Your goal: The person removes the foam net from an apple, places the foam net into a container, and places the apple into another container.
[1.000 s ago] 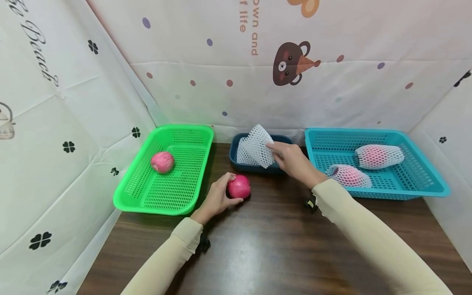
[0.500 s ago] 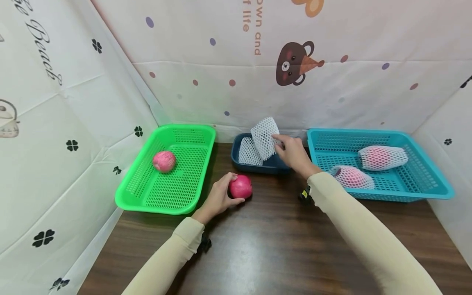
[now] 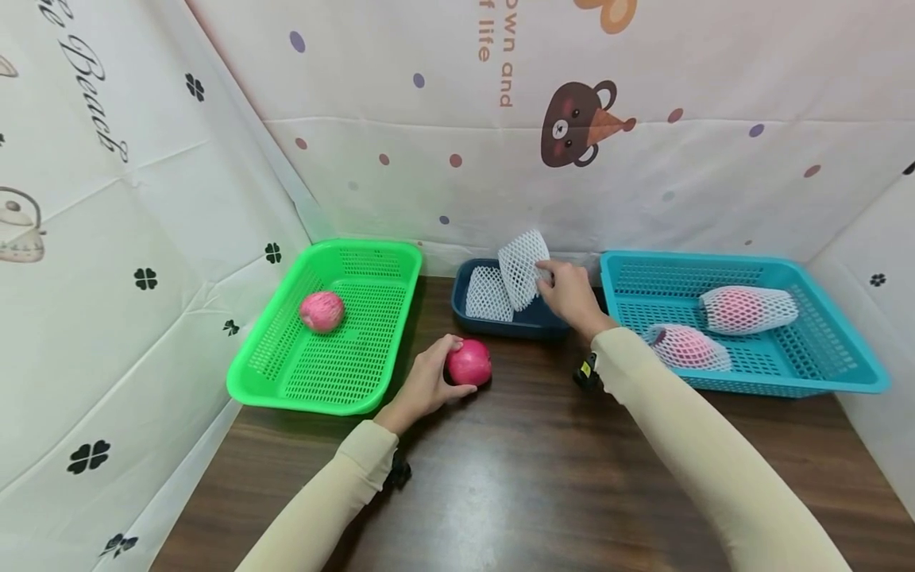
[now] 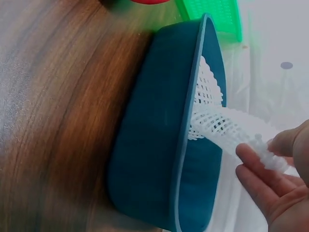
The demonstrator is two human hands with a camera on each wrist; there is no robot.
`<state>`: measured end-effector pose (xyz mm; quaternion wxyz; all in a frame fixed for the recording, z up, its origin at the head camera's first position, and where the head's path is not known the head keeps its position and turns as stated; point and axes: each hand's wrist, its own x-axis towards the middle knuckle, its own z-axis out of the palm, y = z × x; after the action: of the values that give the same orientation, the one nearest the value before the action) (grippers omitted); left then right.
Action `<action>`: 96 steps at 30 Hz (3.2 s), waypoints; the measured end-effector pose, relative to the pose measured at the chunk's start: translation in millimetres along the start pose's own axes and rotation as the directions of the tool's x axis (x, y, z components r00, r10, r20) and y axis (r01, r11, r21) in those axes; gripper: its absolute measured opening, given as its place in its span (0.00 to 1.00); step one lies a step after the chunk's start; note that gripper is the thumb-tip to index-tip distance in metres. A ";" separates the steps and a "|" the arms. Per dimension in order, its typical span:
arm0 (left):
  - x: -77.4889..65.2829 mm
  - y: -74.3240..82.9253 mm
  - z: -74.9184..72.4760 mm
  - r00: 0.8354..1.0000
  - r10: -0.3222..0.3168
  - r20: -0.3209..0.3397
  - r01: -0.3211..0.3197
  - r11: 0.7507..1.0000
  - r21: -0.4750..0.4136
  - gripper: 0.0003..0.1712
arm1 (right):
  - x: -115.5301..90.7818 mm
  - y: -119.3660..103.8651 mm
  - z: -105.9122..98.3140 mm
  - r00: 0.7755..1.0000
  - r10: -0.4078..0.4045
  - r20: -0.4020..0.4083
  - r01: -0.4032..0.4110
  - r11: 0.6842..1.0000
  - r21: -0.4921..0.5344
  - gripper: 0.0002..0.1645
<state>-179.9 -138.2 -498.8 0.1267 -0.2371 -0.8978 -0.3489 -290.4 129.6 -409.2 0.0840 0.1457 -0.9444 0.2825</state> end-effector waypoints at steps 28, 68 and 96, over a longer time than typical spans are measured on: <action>0.5 -0.7 -0.1 1.000 0.019 -0.010 -0.019 1.000 0.006 0.40 | -1.0 15.4 15.7 0.947 0.162 0.278 -0.029 0.904 -0.426 0.27; 34.4 46.0 -14.4 0.952 -0.172 0.255 0.089 0.947 0.308 0.52 | -12.7 16.2 5.3 0.974 0.143 0.178 -0.060 0.913 -0.403 0.29; 58.1 53.7 -24.7 0.832 -0.316 0.456 0.102 0.895 0.433 0.44 | -37.5 -3.8 21.2 0.982 -0.120 0.145 0.138 0.983 -0.119 0.44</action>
<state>-200.5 -100.9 -427.7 -0.1131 -0.1897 -0.9704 -0.0980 -255.5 123.2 -433.9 0.0463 0.2202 -0.9527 0.2041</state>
